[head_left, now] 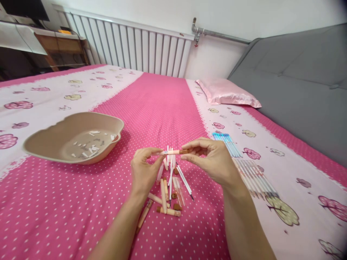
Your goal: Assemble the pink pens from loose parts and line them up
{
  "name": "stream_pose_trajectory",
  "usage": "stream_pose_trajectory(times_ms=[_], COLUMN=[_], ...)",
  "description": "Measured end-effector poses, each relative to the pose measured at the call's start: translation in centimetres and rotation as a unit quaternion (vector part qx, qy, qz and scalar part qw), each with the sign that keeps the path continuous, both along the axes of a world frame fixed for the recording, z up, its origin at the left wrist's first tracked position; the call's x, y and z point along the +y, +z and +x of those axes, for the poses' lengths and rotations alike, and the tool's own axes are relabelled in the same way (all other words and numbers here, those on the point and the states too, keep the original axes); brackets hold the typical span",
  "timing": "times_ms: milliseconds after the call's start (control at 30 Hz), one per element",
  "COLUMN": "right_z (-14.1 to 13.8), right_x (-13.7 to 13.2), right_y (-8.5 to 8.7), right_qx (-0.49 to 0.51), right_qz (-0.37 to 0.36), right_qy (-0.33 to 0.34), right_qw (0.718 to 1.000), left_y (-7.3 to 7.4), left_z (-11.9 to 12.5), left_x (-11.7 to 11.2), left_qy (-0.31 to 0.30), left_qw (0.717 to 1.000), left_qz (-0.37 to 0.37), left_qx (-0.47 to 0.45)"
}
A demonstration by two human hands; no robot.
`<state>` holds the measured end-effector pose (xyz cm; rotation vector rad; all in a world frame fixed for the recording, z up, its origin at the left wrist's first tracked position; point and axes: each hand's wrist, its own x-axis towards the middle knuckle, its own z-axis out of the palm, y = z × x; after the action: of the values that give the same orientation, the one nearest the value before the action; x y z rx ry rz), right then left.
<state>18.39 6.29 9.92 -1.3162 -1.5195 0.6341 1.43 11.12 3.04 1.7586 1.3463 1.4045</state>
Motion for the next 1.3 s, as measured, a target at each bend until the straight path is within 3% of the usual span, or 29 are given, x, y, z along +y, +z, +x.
stream_pose_trajectory(times_ms=[400,567,833,1100,1300], right_z=[-0.4,-0.6,-1.0,-1.3,-1.7], right_x=[0.4,0.8,1.2,2.2,2.6], right_y=[-0.6,-0.9,-1.2,-3.7,-4.9], right_qx=[0.025,0.014,0.004,-0.002,0.001], right_qz=[0.017,-0.012,-0.056,-0.164,-0.185], right_qy=[-0.014,-0.009,0.026,0.092,0.125], right_qw=[0.999,1.0,0.998,0.982,0.975], left_y=[0.2,0.5,0.2,0.3,0.2], left_z=[0.4,0.5,0.4,0.5,0.4], left_x=[-0.4,-0.5,0.0,-0.1,-0.1], left_qy=[-0.042,-0.054,-0.055,-0.068,-0.085], left_qw=[0.998,0.995,0.996,0.992,0.989], left_qz=[-0.021,-0.06,-0.051,-0.078,-0.096], left_qx=[-0.035,-0.052,-0.057,-0.07,-0.079])
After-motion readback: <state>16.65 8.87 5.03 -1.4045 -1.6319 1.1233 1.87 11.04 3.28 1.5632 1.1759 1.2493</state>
